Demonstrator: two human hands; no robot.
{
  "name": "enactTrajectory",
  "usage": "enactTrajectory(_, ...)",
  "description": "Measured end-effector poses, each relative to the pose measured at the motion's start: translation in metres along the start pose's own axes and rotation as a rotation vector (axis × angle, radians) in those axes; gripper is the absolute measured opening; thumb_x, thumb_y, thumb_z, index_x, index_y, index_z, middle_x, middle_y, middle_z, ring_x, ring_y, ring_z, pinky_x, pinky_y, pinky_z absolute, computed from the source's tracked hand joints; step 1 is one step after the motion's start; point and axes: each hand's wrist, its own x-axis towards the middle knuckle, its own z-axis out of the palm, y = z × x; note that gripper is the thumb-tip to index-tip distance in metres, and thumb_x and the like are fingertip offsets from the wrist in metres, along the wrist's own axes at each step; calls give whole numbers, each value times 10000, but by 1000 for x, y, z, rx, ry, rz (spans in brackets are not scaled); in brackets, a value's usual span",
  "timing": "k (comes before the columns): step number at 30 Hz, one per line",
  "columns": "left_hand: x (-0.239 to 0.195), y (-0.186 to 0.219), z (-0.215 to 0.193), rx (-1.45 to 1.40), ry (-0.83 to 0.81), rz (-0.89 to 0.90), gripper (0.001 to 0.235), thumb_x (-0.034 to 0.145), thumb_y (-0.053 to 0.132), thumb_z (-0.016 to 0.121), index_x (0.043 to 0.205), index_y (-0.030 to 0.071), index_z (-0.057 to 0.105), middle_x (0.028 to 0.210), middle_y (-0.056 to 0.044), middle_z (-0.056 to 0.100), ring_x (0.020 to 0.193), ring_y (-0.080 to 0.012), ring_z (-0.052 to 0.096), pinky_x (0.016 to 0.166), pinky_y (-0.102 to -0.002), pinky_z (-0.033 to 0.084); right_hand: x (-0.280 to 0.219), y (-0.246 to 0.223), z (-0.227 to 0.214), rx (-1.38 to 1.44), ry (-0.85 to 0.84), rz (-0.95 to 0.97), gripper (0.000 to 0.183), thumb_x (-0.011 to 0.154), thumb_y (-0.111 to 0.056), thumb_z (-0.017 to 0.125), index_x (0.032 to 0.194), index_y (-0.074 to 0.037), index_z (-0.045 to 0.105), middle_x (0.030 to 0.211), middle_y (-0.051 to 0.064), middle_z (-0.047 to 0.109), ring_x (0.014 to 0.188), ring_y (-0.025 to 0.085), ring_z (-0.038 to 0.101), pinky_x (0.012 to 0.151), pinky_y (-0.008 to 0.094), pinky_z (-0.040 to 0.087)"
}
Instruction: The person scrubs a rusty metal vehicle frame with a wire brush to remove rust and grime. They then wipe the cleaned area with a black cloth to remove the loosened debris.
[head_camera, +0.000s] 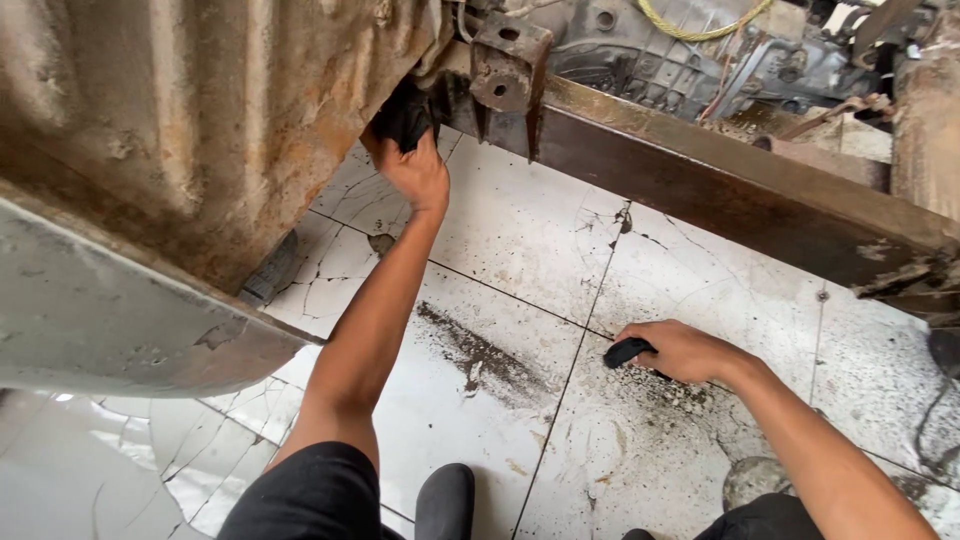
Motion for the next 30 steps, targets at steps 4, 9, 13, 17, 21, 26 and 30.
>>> enactTrajectory(4,6,-30,23,-1252,343,-715,261,937,34,636,1179,-65,641,1203,-121,645,1142,-275,592,1055,-451,503,4,-8,0,-41,15,-13,359,960,-213,635,1314,-275,638,1233,-21,735,1099,167,705,976,387,561)
enactTrajectory(9,20,21,43,-9,220,-774,421,1053,208,735,1043,-195,613,1035,-292,623,932,-383,567,874,-466,481,-12,-8,-2,-12,43,-68,329,964,-218,630,1292,-245,633,1236,-23,721,1126,170,685,997,382,539)
enactTrajectory(13,36,33,52,-348,567,-701,454,961,217,685,1269,-101,589,1298,-190,640,1131,-335,612,994,-437,454,-26,9,-1,-21,110,-98,341,947,-210,652,1286,-234,631,1239,2,710,1141,193,665,999,384,526)
enactTrajectory(17,20,26,62,-162,559,-536,450,1023,222,676,1307,-117,596,1396,-225,579,1224,-345,597,1063,-430,454,-40,34,3,12,133,-59,357,950,-202,658,1304,-227,618,1228,33,713,1129,218,670,980,395,525)
enactTrajectory(21,-27,49,52,-271,340,-500,433,1057,238,653,1310,-112,619,1346,-243,666,1205,-351,636,1098,-447,475,-40,64,5,0,155,-125,390,923,-190,690,1304,-211,612,1212,38,725,1118,220,673,979,392,524)
enactTrajectory(26,-41,85,31,-294,26,-704,451,1103,301,624,1329,-89,617,1318,-247,677,1234,-342,619,1157,-481,446,-36,57,2,52,81,51,369,965,-198,645,1330,-236,611,1246,10,715,1119,204,699,981,402,554)
enactTrajectory(30,8,49,8,-197,180,-705,455,1072,335,591,1305,-55,613,1298,-203,630,1211,-317,622,1113,-441,461,-35,45,3,21,109,-68,344,962,-205,640,1303,-243,629,1237,5,710,1131,189,678,1002,387,532)
